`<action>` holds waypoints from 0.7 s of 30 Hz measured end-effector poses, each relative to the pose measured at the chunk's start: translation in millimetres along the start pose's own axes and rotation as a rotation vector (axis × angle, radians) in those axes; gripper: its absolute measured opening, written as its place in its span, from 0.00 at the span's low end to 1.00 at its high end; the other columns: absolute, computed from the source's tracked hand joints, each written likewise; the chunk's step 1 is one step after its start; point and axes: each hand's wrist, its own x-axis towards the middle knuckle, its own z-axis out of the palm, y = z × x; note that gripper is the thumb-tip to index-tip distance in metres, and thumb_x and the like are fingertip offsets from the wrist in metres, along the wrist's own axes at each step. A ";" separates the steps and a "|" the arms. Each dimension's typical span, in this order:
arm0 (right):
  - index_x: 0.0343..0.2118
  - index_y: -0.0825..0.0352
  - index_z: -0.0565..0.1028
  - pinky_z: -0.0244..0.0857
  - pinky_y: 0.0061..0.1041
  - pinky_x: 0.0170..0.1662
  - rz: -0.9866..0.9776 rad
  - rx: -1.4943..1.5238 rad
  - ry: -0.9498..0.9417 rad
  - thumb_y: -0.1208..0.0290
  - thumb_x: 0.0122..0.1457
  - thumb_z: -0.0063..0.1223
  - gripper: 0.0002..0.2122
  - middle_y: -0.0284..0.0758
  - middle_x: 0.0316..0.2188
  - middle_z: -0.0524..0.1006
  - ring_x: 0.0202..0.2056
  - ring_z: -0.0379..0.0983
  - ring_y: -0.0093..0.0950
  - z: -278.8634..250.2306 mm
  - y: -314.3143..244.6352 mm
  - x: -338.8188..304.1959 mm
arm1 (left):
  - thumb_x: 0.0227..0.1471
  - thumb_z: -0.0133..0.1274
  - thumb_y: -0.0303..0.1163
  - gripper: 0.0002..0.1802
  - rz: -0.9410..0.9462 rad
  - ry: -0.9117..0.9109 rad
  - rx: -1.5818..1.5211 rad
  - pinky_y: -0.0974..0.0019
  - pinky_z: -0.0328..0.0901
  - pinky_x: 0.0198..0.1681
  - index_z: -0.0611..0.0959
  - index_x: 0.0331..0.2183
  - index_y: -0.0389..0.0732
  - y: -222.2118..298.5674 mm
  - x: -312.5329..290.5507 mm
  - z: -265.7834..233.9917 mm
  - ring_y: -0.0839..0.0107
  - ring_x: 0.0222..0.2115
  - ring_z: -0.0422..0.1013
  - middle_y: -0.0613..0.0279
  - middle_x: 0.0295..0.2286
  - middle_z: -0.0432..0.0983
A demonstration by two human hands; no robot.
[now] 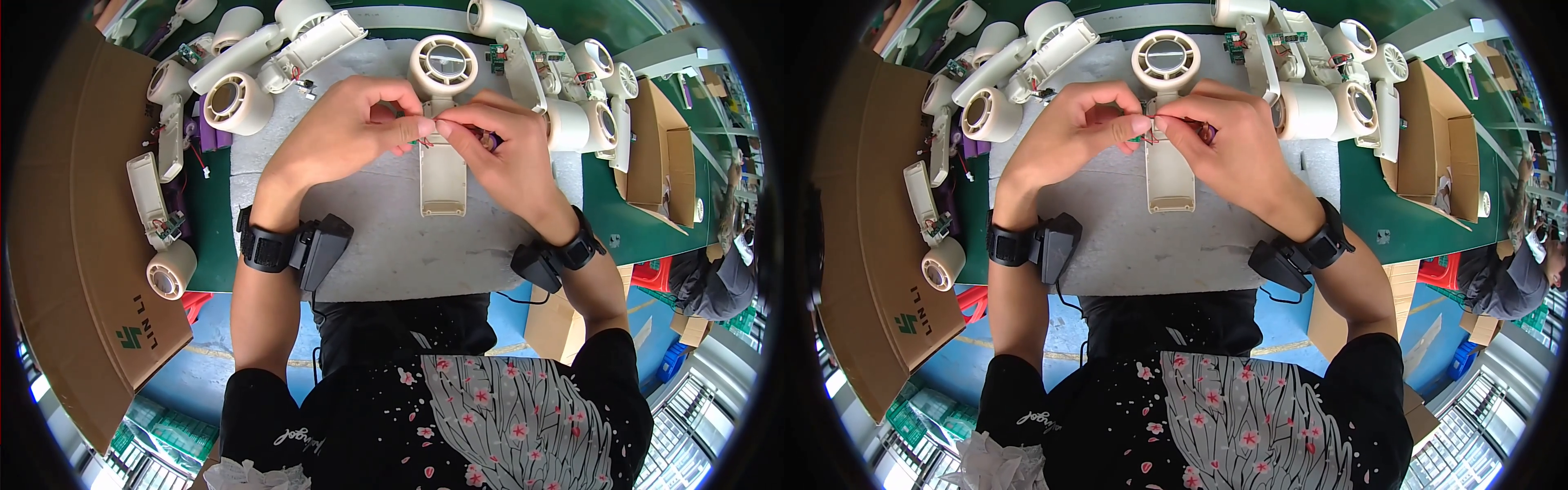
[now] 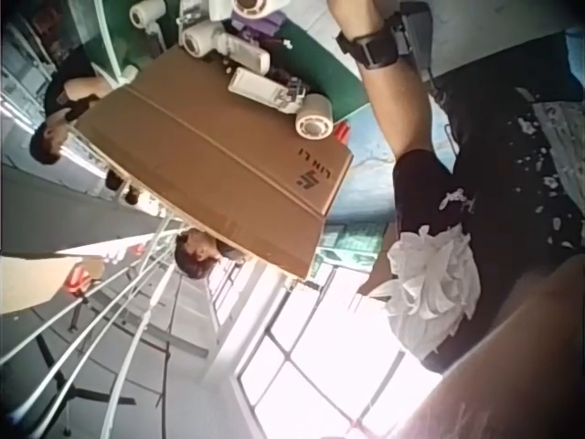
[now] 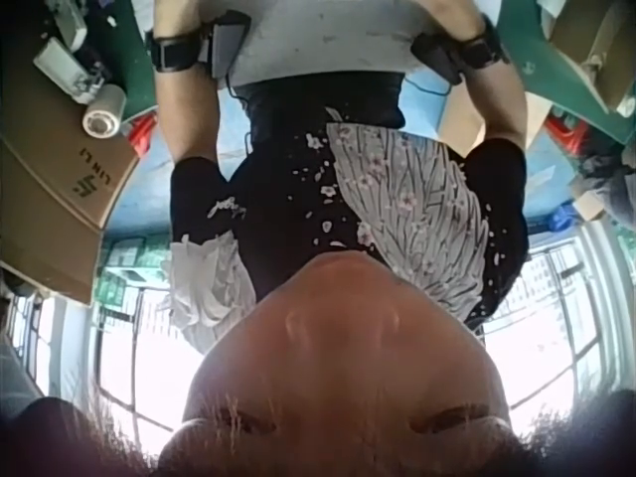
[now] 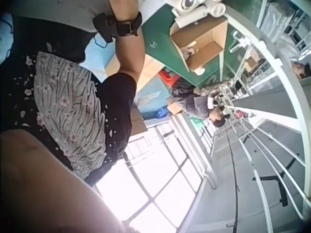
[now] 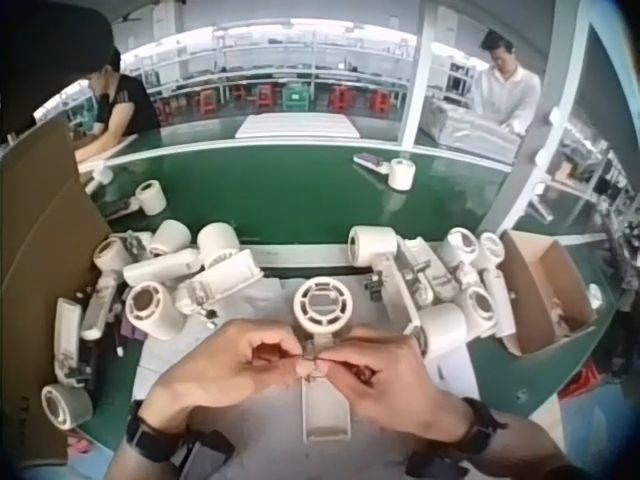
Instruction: The person picks up a battery and a fan housing, connects the battery wires to a circuit board, and presses the battery into the housing. After setting the assembly aside, they repeat the process with another battery and fan housing.
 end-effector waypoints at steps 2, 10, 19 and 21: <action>0.32 0.69 0.81 0.57 0.17 0.23 0.012 0.005 -0.011 0.77 0.53 0.61 0.04 0.30 0.23 0.74 0.20 0.64 0.17 -1.5 -0.3 -0.4 | 0.52 0.59 0.28 0.07 -0.006 -0.012 0.023 0.73 0.65 0.29 0.78 0.30 0.34 1.6 -1.7 -2.1 0.80 0.25 0.71 0.66 0.24 0.75; 0.30 0.70 0.80 0.53 0.18 0.23 0.067 0.057 -0.093 0.78 0.53 0.60 0.02 0.29 0.22 0.72 0.20 0.62 0.16 -3.7 -3.3 -1.6 | 0.46 0.60 0.19 0.12 0.007 -0.036 -0.019 0.75 0.64 0.29 0.77 0.35 0.37 -2.2 -2.4 -3.8 0.82 0.26 0.69 0.70 0.26 0.73; 0.29 0.70 0.79 0.52 0.18 0.22 0.079 0.050 -0.105 0.78 0.53 0.59 0.02 0.29 0.21 0.71 0.20 0.61 0.16 -1.6 -3.2 -1.9 | 0.44 0.58 0.16 0.16 0.051 0.002 -0.074 0.74 0.66 0.32 0.76 0.38 0.36 0.0 -2.2 -1.8 0.81 0.29 0.70 0.68 0.28 0.74; 0.29 0.70 0.79 0.52 0.18 0.22 0.082 0.048 -0.101 0.78 0.53 0.59 0.02 0.29 0.21 0.71 0.20 0.61 0.16 -1.8 -3.6 -1.9 | 0.44 0.58 0.15 0.16 0.046 0.005 -0.071 0.74 0.66 0.33 0.76 0.38 0.36 0.8 -2.3 -1.7 0.81 0.29 0.70 0.67 0.28 0.74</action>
